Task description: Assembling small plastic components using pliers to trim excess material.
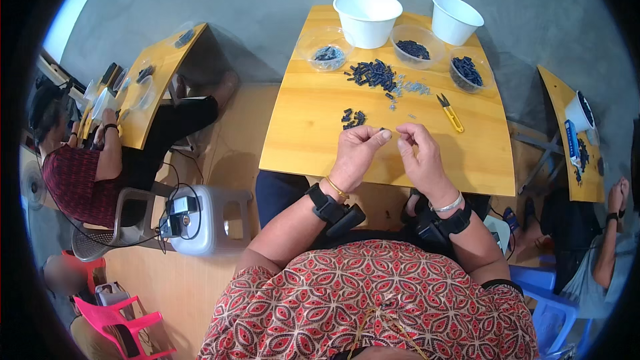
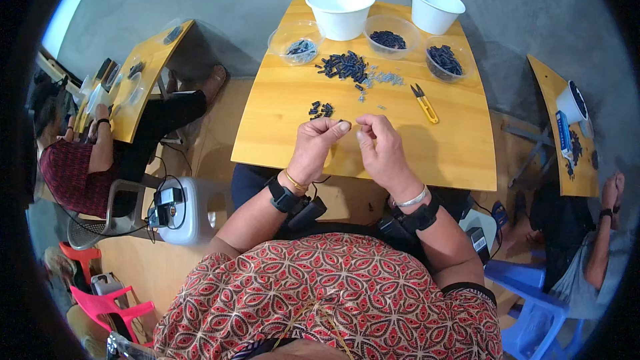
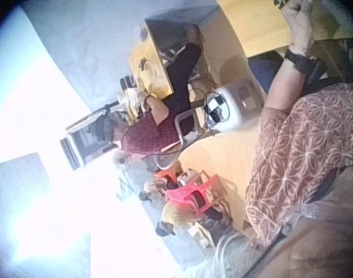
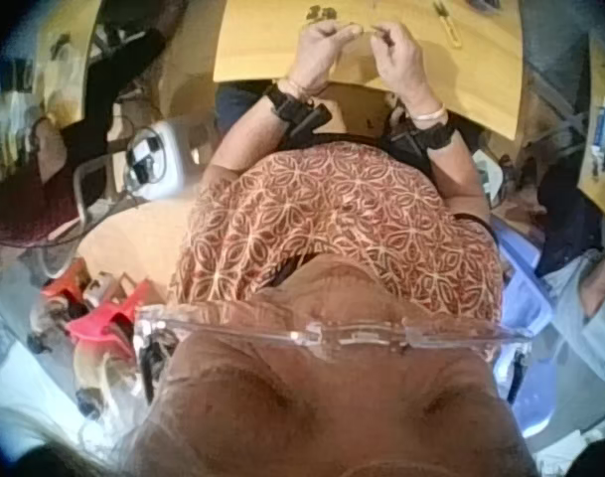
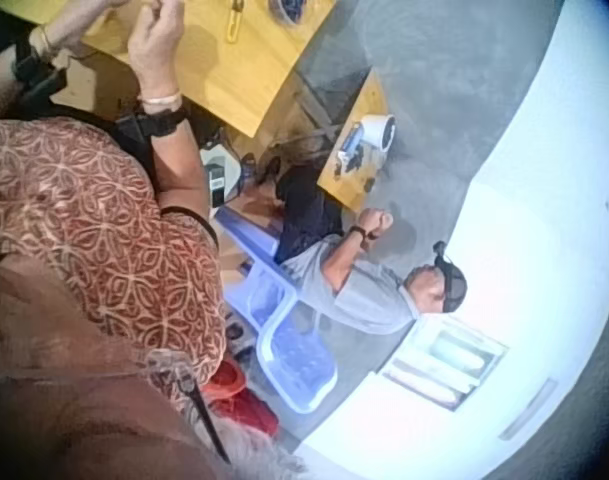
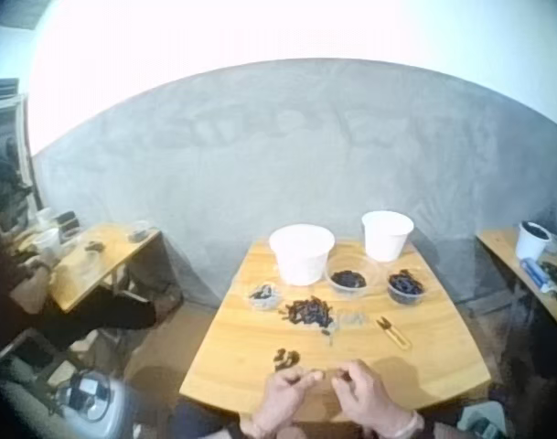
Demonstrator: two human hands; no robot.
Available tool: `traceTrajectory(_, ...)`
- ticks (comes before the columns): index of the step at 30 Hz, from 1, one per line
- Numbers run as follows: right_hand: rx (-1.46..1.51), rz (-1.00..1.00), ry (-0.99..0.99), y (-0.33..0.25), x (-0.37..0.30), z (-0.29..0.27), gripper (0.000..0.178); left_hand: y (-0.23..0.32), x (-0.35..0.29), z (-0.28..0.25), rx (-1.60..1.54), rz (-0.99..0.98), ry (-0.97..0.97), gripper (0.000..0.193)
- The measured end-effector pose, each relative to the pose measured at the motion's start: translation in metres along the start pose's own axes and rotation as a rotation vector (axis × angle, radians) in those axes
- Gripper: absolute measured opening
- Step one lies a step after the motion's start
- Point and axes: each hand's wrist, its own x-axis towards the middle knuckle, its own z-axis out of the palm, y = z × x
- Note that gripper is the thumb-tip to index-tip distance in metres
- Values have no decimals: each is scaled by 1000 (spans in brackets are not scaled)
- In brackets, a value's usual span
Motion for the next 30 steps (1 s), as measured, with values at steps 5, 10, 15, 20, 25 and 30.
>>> traceTrajectory(5,-168,-196,-15,-7,-1,-2,13,8,-12,13,-158,29,-11,12)
traceTrajectory(10,-109,-218,-47,-19,5,-14,8,18,-22,2,-148,-37,-153,13)
traceTrajectory(15,-48,-162,-95,-30,9,-20,4,28,-28,-2,-103,2,-191,11)
traceTrajectory(20,21,-125,-157,-27,13,-25,5,28,-29,-3,-39,13,-194,13)
traceTrajectory(25,-512,-34,10,47,31,-70,18,30,-31,-8,-245,-39,-182,15)
traceTrajectory(30,-953,286,-132,87,29,-86,26,33,-34,-7,-276,-58,-204,16)
